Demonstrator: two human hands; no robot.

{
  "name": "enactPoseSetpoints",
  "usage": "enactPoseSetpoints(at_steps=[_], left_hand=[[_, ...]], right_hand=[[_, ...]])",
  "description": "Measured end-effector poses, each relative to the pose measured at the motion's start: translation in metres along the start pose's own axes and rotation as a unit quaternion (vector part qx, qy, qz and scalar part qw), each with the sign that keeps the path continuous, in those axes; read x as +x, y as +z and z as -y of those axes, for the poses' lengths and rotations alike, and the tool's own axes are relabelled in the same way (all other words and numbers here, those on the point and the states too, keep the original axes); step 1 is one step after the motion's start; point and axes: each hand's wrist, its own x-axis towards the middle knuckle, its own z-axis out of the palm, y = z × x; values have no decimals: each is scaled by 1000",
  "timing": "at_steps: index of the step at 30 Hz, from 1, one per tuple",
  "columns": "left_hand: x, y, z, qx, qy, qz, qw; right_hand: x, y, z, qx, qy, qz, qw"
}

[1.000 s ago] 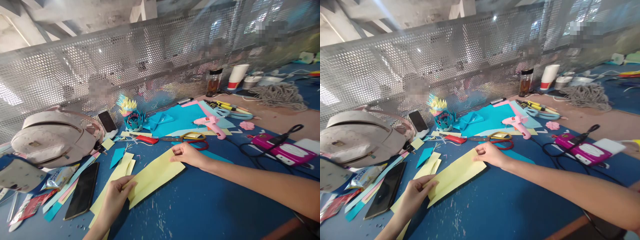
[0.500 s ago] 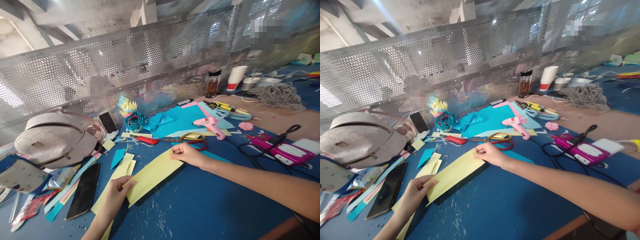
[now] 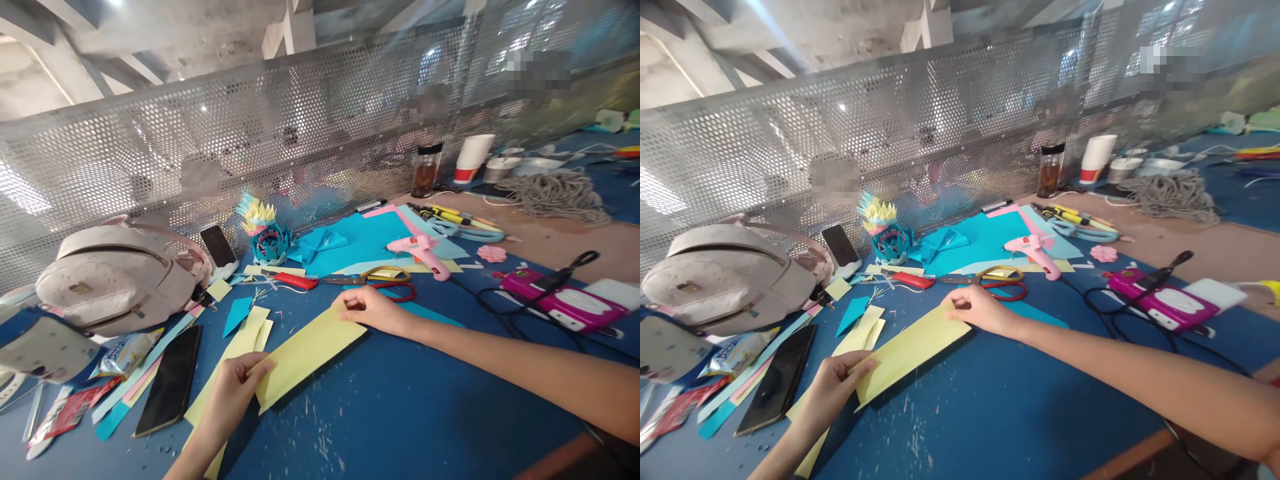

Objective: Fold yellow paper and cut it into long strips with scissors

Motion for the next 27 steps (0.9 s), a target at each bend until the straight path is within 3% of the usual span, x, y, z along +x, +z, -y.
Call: enactPoseSetpoints(at_steps=[2, 6, 9, 11, 17, 27], left_hand=[[-1, 0, -1, 56, 24, -6, 998], [-5, 0, -4, 138, 80, 1, 987], [-8, 3, -6, 164, 111, -11, 980], [-10, 4, -8, 167, 120, -14, 979], [-11, 6, -11, 171, 129, -15, 977], [-9, 1, -8, 204, 146, -16, 968]], right_hand=[[-2, 0, 9, -140, -62, -11, 988], [-4, 4, 30, -356, -165, 33, 919], [-3, 11, 45, -440, -187, 87, 874], [-2, 16, 55, -465, -170, 116, 861], [5, 32, 70, -472, -88, 146, 865], [6, 37, 65, -460, -83, 147, 872]])
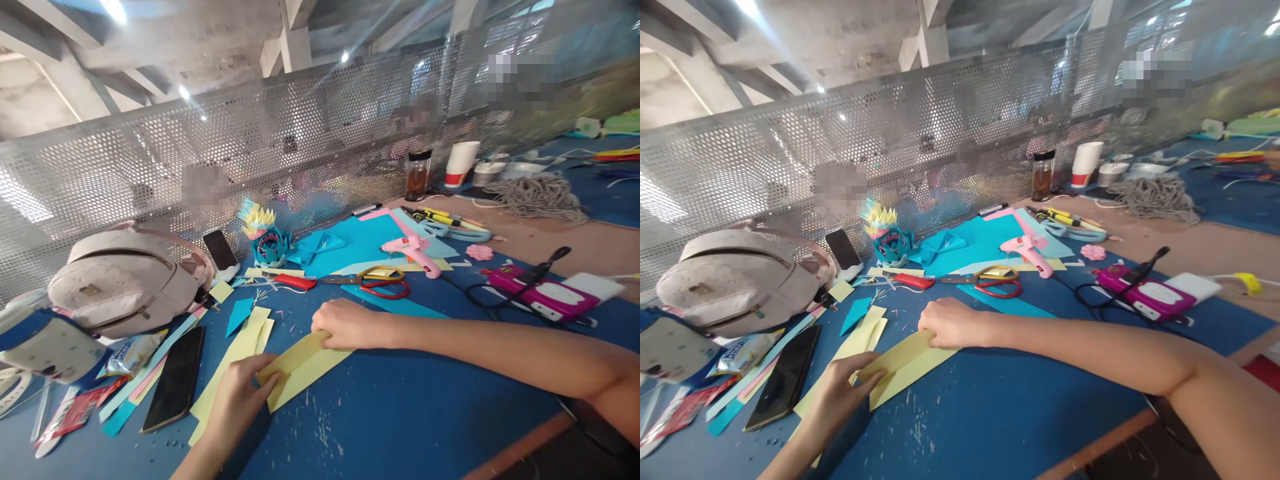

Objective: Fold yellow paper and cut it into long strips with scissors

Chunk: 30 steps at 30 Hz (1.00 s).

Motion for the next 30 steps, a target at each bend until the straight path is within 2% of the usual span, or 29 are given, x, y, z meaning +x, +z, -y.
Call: enactPoseSetpoints(at_steps=[2, 6, 8, 15, 19, 21, 25, 30], left_hand=[[1, -1, 1, 23, 8, -4, 1000], [0, -2, 0, 26, -37, 24, 999], [-1, -3, -2, 19, -37, 35, 999], [-4, -4, -5, 44, 4, 53, 998], [-8, 1, 4, 104, 69, 39, 991], [-10, 3, 10, 157, 126, 19, 979], [-11, 6, 12, 262, 244, -43, 933], [-11, 12, 4, 347, 322, -98, 875]], right_hand=[[0, -1, 1, -7, 1, 3, 1000], [-1, 0, 2, -34, -11, -4, 999], [-3, 1, 3, -54, -28, -8, 998], [-20, 8, -5, -144, -61, -34, 987], [-33, 18, -14, -164, -83, -70, 980], [-39, 26, -16, -180, -100, -94, 974], [-45, 44, -17, -232, -116, -153, 954], [-47, 52, -11, -274, -99, -164, 943]])
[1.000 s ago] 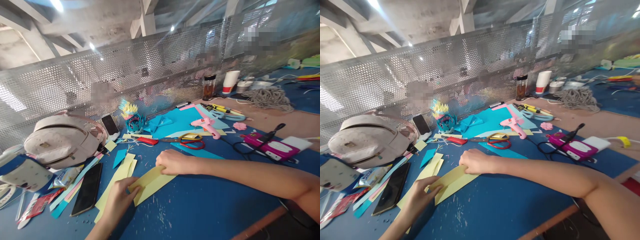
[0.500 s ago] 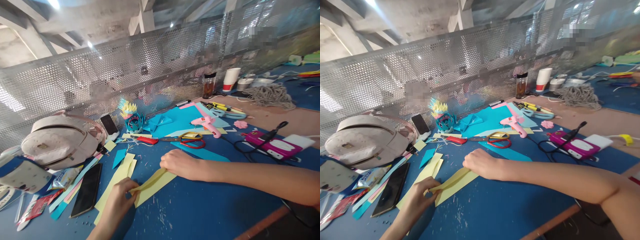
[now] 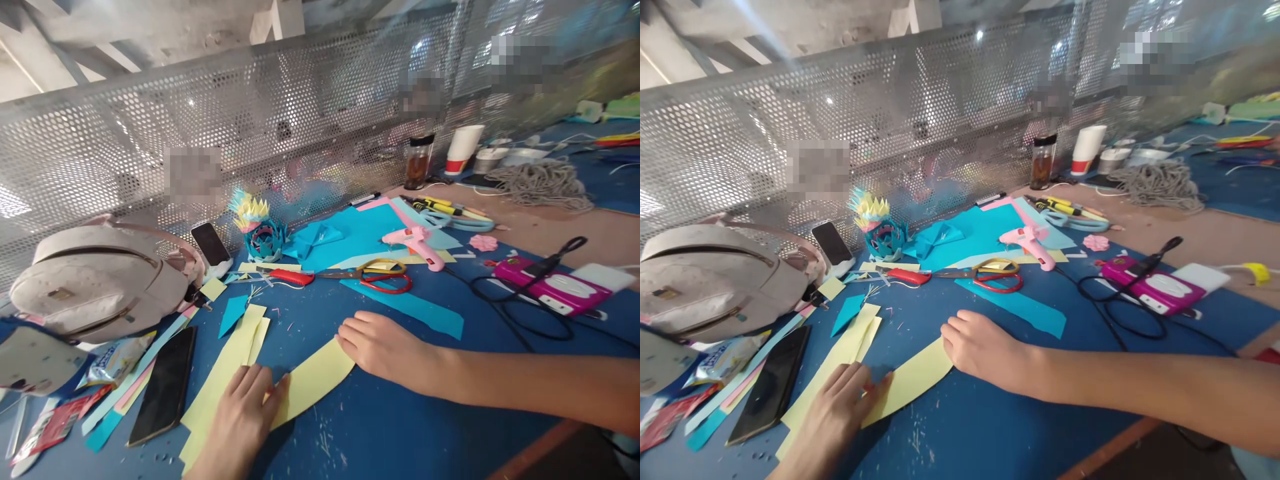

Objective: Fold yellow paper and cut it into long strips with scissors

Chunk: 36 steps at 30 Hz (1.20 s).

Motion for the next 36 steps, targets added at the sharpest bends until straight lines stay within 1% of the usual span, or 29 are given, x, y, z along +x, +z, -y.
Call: enactPoseSetpoints(at_steps=[4, 6, 9, 11, 14, 16, 18, 22, 24, 27, 29, 32, 34, 36], left_hand=[[-5, 3, -8, 39, 18, -4, 999], [-8, 1, -11, 45, 25, 12, 999], [-8, -5, -12, 41, 23, 44, 998], [-7, -8, -12, 32, 18, 48, 998], [-7, -9, -9, 21, 14, 53, 998], [-8, -8, -6, 16, 33, 58, 998], [-10, -7, -5, 14, 44, 64, 997], [-10, -9, -8, 16, 16, 73, 997], [-9, -10, -9, 21, 18, 74, 997], [-9, -9, -9, 33, 25, 75, 996], [-11, -6, -8, 37, 29, 62, 997], [-15, 0, -7, 16, 24, 30, 999], [-18, 3, -6, -19, 2, 32, 999], [-17, 3, -4, -62, -39, 44, 996]], right_hand=[[6, -7, 12, -4, 14, 47, 999], [11, -9, 23, -4, 26, 62, 998], [20, -5, 38, 2, 20, 32, 999], [21, 2, 46, 4, 17, 7, 1000], [14, 13, 49, -3, 63, 0, 998], [4, 18, 46, -9, 98, -6, 995], [-6, 18, 39, -17, 118, -14, 993], [-23, 12, 25, -54, 157, -8, 986], [-28, 9, 20, -74, 176, -7, 982], [-32, 6, 14, -83, 184, -24, 979], [-33, 4, 8, -54, 178, -32, 982], [-36, -3, -6, 46, 159, -17, 986], [-37, -12, -17, 117, 141, 7, 983], [-38, -22, -26, 180, 131, 30, 974]])
